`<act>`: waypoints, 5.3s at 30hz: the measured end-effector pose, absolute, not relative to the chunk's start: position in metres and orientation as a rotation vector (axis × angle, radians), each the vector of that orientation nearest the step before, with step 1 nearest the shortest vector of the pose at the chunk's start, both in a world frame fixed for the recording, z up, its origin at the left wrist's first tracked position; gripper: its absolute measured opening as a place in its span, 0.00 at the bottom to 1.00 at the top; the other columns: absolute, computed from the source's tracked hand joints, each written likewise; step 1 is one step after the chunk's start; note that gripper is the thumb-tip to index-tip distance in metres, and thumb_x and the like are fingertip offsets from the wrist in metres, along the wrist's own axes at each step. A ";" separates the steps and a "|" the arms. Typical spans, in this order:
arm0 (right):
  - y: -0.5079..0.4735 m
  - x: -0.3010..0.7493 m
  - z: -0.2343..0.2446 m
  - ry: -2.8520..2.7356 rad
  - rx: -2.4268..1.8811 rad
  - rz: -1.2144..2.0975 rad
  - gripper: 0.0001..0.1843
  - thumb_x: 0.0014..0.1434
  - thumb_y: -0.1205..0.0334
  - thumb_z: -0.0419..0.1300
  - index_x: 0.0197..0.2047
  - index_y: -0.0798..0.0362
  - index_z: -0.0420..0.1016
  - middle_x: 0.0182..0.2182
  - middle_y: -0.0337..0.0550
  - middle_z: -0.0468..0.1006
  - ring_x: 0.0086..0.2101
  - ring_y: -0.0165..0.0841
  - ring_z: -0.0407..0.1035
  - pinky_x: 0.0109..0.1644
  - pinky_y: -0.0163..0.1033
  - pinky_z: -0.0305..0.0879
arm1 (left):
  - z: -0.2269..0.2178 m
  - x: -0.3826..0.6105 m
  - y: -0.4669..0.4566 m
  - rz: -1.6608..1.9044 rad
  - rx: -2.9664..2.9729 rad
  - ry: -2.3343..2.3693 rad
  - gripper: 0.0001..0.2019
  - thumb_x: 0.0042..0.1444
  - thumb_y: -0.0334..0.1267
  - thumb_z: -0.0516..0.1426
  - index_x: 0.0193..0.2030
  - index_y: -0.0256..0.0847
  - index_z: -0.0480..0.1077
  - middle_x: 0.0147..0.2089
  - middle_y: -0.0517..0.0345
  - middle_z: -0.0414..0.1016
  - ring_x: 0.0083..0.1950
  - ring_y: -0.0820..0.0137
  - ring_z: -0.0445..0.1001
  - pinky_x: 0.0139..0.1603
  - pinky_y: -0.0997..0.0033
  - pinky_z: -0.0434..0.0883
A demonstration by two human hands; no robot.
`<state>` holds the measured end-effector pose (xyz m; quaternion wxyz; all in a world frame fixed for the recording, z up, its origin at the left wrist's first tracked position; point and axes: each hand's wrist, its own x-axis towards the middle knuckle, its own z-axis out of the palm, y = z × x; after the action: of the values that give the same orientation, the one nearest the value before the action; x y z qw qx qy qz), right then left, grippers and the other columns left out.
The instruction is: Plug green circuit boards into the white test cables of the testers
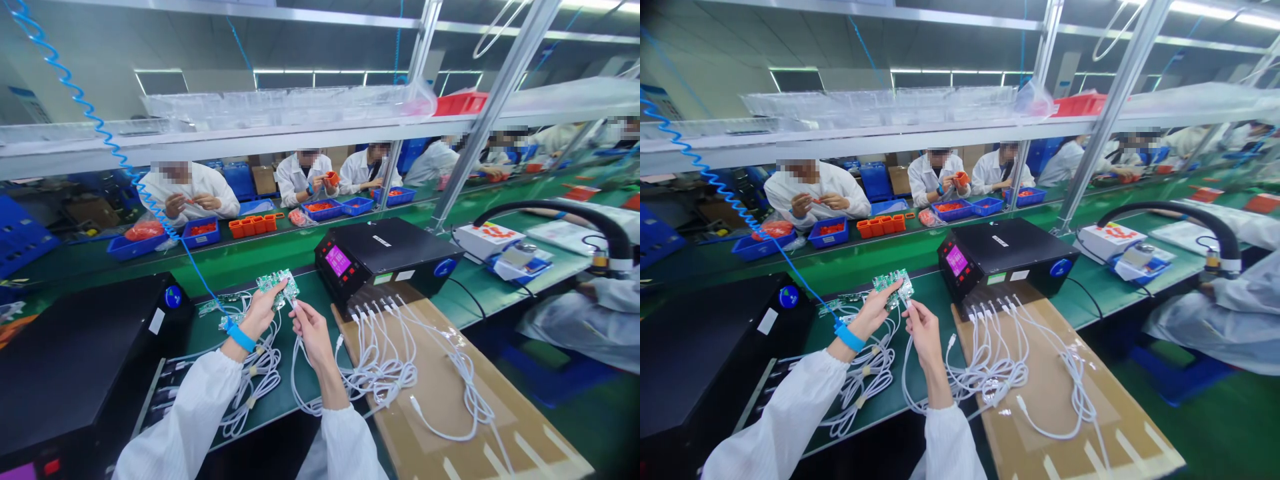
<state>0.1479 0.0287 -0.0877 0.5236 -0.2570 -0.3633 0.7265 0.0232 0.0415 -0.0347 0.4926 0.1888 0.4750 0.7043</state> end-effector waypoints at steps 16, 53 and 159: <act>0.029 0.154 -0.089 -0.910 -0.638 1.748 0.29 0.49 0.45 0.75 0.49 0.54 0.83 0.30 0.38 0.75 0.24 0.23 0.53 0.28 0.34 0.46 | -0.039 0.023 0.042 1.663 0.432 1.153 0.12 0.43 0.32 0.75 0.33 0.31 0.81 0.37 0.49 0.85 0.34 0.69 0.81 0.38 0.71 0.77; 0.024 0.147 -0.100 -0.865 -0.732 1.665 0.37 0.46 0.38 0.76 0.49 0.55 0.75 0.29 0.43 0.80 0.22 0.25 0.57 0.26 0.34 0.53 | -0.043 0.031 0.033 1.706 0.857 1.337 0.22 0.40 0.46 0.77 0.37 0.36 0.78 0.40 0.51 0.83 0.41 0.62 0.80 0.48 0.64 0.74; 0.005 0.139 -0.108 -1.408 -1.185 0.945 0.39 0.66 0.59 0.56 0.75 0.61 0.48 0.33 0.45 0.84 0.33 0.43 0.81 0.39 0.43 0.73 | -0.039 0.053 0.019 1.678 1.422 1.810 0.13 0.54 0.43 0.69 0.40 0.38 0.77 0.39 0.53 0.84 0.37 0.65 0.81 0.41 0.69 0.75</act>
<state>0.1394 0.0049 -0.1076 0.5108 -0.4924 -0.5851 0.3927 0.0532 0.0192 -0.0390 0.1461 0.4940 0.6285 0.5827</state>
